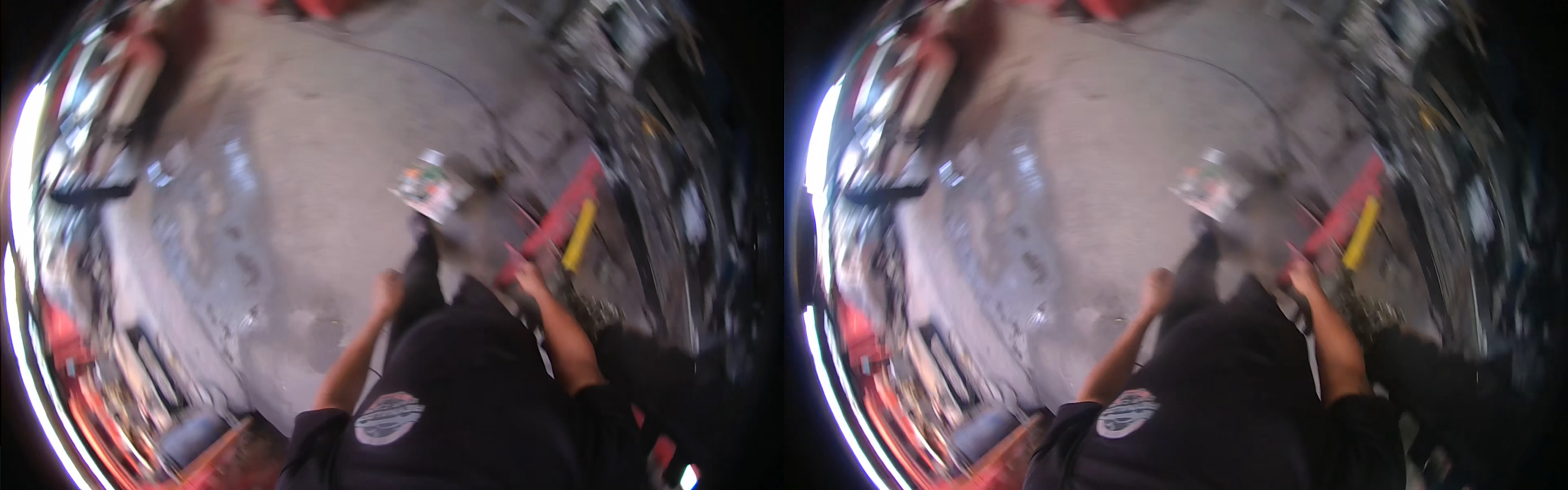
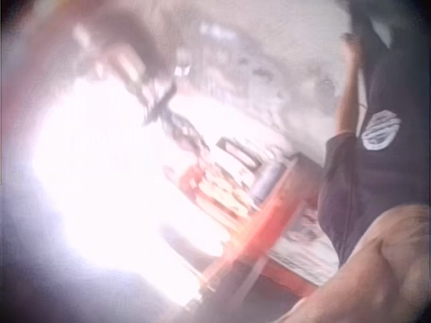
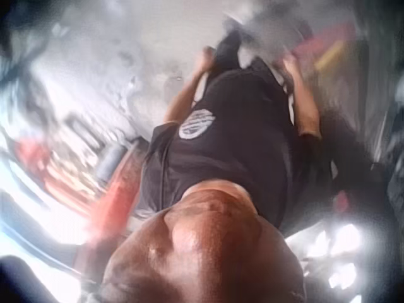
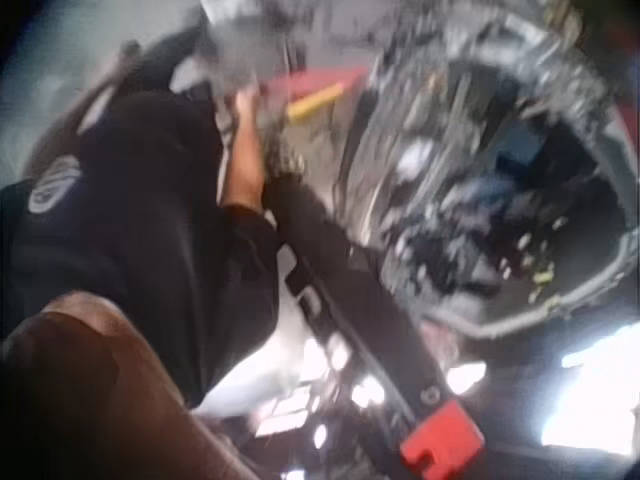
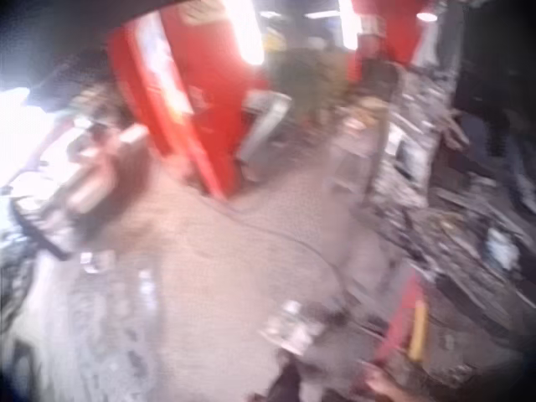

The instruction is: The person uses a hammer and a metal bar to bend and align a section of a car frame. They then retrieve a welding torch from a gas cylinder and use it to heat the frame area.

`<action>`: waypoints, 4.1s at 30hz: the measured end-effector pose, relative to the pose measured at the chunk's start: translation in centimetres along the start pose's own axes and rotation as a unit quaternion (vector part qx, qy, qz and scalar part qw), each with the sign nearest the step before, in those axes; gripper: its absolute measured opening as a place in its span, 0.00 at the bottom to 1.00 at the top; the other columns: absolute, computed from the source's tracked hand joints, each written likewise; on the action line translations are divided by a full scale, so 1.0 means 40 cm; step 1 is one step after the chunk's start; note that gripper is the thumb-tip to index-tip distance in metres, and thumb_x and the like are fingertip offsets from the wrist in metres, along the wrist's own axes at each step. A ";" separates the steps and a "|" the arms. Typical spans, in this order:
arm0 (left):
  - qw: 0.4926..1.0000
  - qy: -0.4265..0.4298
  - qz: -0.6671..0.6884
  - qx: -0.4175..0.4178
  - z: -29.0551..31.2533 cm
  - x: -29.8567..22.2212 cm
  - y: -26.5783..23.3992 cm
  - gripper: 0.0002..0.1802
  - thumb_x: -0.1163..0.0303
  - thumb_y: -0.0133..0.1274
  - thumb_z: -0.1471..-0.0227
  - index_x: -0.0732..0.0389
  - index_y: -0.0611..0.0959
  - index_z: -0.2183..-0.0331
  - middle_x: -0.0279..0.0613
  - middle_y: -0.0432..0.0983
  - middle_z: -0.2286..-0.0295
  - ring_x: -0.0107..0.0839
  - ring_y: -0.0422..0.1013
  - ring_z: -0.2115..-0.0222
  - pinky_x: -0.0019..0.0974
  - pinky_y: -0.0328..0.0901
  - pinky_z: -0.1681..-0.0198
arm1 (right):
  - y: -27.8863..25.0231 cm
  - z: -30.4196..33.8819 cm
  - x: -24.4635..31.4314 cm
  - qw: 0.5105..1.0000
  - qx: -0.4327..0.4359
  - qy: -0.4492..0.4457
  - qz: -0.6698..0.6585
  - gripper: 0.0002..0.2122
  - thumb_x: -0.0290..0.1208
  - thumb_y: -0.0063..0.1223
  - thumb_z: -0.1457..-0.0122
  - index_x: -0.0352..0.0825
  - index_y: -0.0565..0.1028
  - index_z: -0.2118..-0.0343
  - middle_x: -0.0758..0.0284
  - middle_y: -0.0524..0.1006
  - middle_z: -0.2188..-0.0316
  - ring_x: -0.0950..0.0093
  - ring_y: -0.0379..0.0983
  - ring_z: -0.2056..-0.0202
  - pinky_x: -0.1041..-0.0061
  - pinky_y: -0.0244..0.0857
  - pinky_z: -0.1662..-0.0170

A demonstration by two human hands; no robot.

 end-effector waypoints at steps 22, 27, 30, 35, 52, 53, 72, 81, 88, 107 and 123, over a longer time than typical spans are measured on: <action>0.974 -0.128 -0.051 0.181 -0.579 0.026 0.204 0.21 0.70 0.54 0.48 0.65 0.74 0.51 0.57 0.68 0.51 0.56 0.63 0.48 0.52 0.57 0.43 | 0.460 -1.105 -0.603 0.938 0.042 0.321 0.123 0.16 0.35 0.55 0.45 0.35 0.75 0.55 0.50 0.77 0.58 0.51 0.73 0.53 0.56 0.67 0.50; 0.962 -0.184 -0.052 0.194 -0.618 0.035 0.227 0.20 0.70 0.53 0.47 0.66 0.75 0.52 0.59 0.67 0.50 0.58 0.63 0.47 0.53 0.57 0.43 | 0.565 -1.214 -0.780 0.922 0.036 0.335 0.189 0.12 0.31 0.52 0.43 0.36 0.76 0.57 0.52 0.78 0.57 0.51 0.73 0.53 0.56 0.67 0.50; 0.962 -0.181 -0.069 0.191 -0.625 0.048 0.235 0.21 0.67 0.52 0.46 0.67 0.75 0.52 0.58 0.68 0.51 0.53 0.66 0.49 0.50 0.58 0.44 | 0.604 -1.222 -0.789 0.929 0.000 0.324 0.177 0.11 0.29 0.53 0.43 0.34 0.77 0.58 0.53 0.77 0.55 0.51 0.73 0.52 0.58 0.68 0.49; 0.966 -0.169 -0.062 0.186 -0.622 0.032 0.222 0.19 0.68 0.53 0.46 0.65 0.75 0.53 0.55 0.69 0.51 0.56 0.64 0.48 0.52 0.59 0.44 | 0.556 -1.204 -0.734 0.938 0.085 0.307 0.138 0.19 0.39 0.57 0.43 0.32 0.75 0.54 0.52 0.77 0.55 0.53 0.73 0.51 0.59 0.67 0.48; 0.945 0.184 -0.067 0.260 -0.374 -0.153 0.173 0.18 0.67 0.54 0.48 0.65 0.78 0.57 0.55 0.73 0.58 0.54 0.67 0.54 0.52 0.62 0.50 | 0.062 -0.216 0.407 0.943 0.038 0.284 -0.171 0.19 0.46 0.54 0.46 0.29 0.77 0.69 0.47 0.78 0.72 0.49 0.76 0.65 0.54 0.69 0.59; 0.936 0.178 -0.011 0.304 -0.383 -0.209 0.153 0.16 0.67 0.55 0.49 0.64 0.78 0.58 0.56 0.74 0.60 0.55 0.67 0.55 0.51 0.62 0.50 | 0.039 -0.147 0.433 0.939 0.026 0.284 -0.192 0.19 0.45 0.54 0.46 0.29 0.77 0.70 0.47 0.78 0.71 0.49 0.76 0.64 0.54 0.69 0.59; 0.783 0.377 -0.331 0.366 -0.198 -0.173 0.197 0.17 0.57 0.50 0.50 0.59 0.80 0.64 0.53 0.79 0.61 0.55 0.74 0.58 0.54 0.68 0.55 | 0.470 1.142 0.569 0.702 -0.243 0.628 -0.233 0.25 0.53 0.50 0.41 0.27 0.77 0.65 0.50 0.79 0.69 0.57 0.79 0.69 0.61 0.73 0.65; 0.680 0.518 -0.215 0.472 0.515 -0.369 0.395 0.15 0.61 0.54 0.48 0.63 0.82 0.65 0.55 0.79 0.68 0.52 0.75 0.65 0.48 0.68 0.60 | 0.706 1.505 0.606 0.280 -0.471 0.436 -0.714 0.14 0.39 0.50 0.39 0.30 0.72 0.67 0.62 0.73 0.80 0.69 0.74 0.81 0.72 0.71 0.80; 0.659 0.494 -0.158 0.545 0.923 -0.678 0.354 0.17 0.62 0.55 0.46 0.65 0.82 0.60 0.52 0.80 0.66 0.44 0.76 0.65 0.42 0.69 0.60 | 0.624 1.553 0.433 0.303 -0.495 0.374 -0.724 0.10 0.33 0.46 0.44 0.31 0.72 0.68 0.61 0.74 0.78 0.68 0.74 0.80 0.67 0.71 0.76; 0.883 0.403 0.156 0.183 0.777 -1.567 0.615 0.26 0.64 0.50 0.40 0.66 0.68 0.44 0.49 0.74 0.57 0.37 0.73 0.62 0.39 0.68 0.59 | -0.120 1.580 -0.140 0.351 -0.570 0.215 -0.711 0.09 0.33 0.60 0.44 0.36 0.73 0.70 0.75 0.68 0.81 0.81 0.62 0.85 0.80 0.57 0.82; 0.965 0.148 0.012 0.217 0.330 -1.995 0.650 0.28 0.51 0.51 0.41 0.68 0.74 0.52 0.42 0.78 0.66 0.32 0.74 0.72 0.35 0.70 0.72 | -0.627 1.054 -0.472 0.506 -0.183 0.022 -0.842 0.11 0.31 0.59 0.42 0.28 0.77 0.62 0.64 0.79 0.72 0.74 0.77 0.73 0.75 0.73 0.69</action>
Point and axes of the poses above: each hand's wrist, its own z-axis away from the middle knuckle, its own y-axis out of the palm, x = y × z, the point moved 3 cm from there along -z, towards the middle knuckle
